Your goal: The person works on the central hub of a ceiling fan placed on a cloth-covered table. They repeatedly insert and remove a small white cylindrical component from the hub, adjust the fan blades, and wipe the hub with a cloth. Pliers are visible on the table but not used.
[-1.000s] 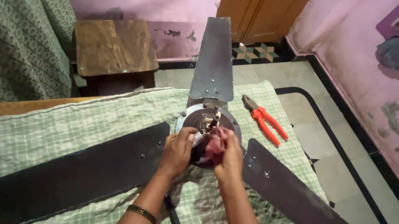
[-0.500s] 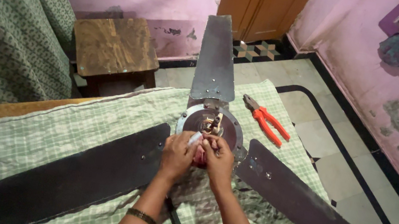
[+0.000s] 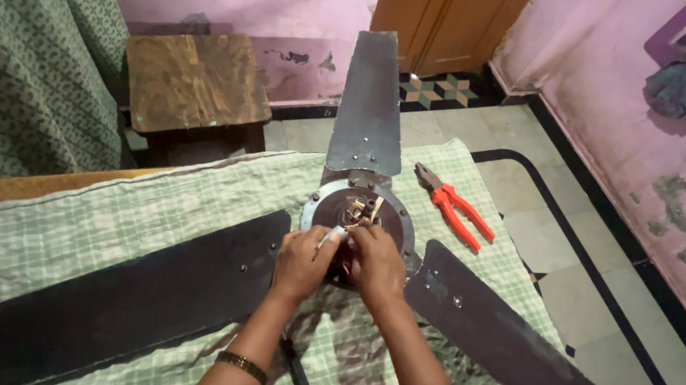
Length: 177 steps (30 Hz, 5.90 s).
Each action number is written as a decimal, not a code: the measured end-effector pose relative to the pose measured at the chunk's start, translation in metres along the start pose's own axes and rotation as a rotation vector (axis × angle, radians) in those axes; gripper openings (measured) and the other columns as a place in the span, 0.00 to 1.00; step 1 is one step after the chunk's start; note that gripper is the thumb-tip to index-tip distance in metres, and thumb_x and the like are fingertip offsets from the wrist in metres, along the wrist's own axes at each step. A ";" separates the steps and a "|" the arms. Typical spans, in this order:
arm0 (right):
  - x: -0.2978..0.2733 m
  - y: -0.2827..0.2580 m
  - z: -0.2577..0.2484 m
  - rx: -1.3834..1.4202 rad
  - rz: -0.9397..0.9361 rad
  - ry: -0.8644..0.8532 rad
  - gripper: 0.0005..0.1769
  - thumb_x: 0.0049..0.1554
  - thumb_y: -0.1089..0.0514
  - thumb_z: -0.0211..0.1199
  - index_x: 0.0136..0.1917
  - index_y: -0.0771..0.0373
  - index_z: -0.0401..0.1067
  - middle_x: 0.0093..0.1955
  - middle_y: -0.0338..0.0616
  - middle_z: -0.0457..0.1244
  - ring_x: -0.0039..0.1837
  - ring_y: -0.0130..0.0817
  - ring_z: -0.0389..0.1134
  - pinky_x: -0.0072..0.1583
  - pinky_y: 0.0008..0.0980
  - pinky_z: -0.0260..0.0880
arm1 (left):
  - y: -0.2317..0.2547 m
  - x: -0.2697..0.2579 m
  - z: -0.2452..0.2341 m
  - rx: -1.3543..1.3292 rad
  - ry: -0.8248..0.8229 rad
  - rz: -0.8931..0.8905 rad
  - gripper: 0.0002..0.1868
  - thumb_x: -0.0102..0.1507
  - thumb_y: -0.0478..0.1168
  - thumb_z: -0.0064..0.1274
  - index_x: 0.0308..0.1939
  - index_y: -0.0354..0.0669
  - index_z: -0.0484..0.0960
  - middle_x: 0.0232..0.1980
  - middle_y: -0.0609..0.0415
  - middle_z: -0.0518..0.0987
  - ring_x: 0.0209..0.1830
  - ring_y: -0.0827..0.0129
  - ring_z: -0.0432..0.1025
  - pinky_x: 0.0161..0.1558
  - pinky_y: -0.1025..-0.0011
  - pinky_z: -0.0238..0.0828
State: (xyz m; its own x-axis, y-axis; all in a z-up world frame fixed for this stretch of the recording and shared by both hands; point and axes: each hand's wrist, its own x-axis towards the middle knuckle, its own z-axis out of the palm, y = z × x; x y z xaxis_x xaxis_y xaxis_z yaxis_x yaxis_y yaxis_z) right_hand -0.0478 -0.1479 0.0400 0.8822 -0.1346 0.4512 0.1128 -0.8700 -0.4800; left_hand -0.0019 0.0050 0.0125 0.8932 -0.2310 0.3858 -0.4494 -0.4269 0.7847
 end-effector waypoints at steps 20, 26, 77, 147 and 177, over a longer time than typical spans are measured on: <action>0.063 -0.007 -0.042 -0.349 -0.726 -0.207 0.06 0.53 0.56 0.61 0.44 0.57 0.73 0.48 0.40 0.66 0.58 0.45 0.66 0.61 0.45 0.67 | 0.010 -0.012 -0.004 -0.122 0.113 0.031 0.13 0.68 0.44 0.50 0.54 0.46 0.78 0.51 0.48 0.80 0.54 0.48 0.73 0.56 0.56 0.67; 0.111 0.016 -0.027 -0.350 -0.790 -0.583 0.04 0.53 0.55 0.64 0.38 0.56 0.75 0.38 0.43 0.68 0.45 0.45 0.71 0.44 0.44 0.71 | 0.007 -0.006 0.003 -0.073 0.155 0.036 0.13 0.68 0.43 0.49 0.55 0.44 0.77 0.52 0.45 0.79 0.54 0.45 0.72 0.56 0.51 0.66; 0.108 0.065 -0.038 0.829 0.405 -0.485 0.24 0.54 0.70 0.56 0.64 0.64 0.74 0.53 0.40 0.68 0.49 0.26 0.67 0.49 0.26 0.67 | 0.018 -0.009 -0.008 -0.007 0.160 0.080 0.15 0.66 0.45 0.54 0.54 0.44 0.75 0.50 0.44 0.77 0.52 0.43 0.71 0.55 0.50 0.65; 0.032 0.082 -0.086 1.511 0.517 -0.329 0.05 0.64 0.55 0.61 0.49 0.58 0.68 0.45 0.37 0.69 0.46 0.23 0.69 0.46 0.24 0.68 | 0.078 -0.002 0.030 -0.332 0.133 0.028 0.17 0.64 0.42 0.61 0.53 0.39 0.79 0.44 0.51 0.80 0.40 0.73 0.73 0.39 0.71 0.72; 0.039 0.070 -0.091 0.821 0.112 -0.625 0.19 0.52 0.65 0.59 0.58 0.62 0.73 0.51 0.41 0.69 0.52 0.27 0.69 0.51 0.30 0.70 | 0.103 0.014 0.005 -0.608 0.183 -0.188 0.10 0.68 0.41 0.55 0.51 0.42 0.81 0.46 0.54 0.84 0.42 0.74 0.77 0.44 0.74 0.75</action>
State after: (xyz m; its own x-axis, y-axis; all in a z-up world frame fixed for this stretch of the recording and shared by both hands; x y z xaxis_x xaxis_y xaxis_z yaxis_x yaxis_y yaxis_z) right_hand -0.0473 -0.2573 0.0927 0.9601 0.2795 0.0141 0.0856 -0.2451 -0.9657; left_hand -0.0362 -0.0466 0.0963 0.9681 -0.0252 0.2495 -0.2439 0.1362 0.9602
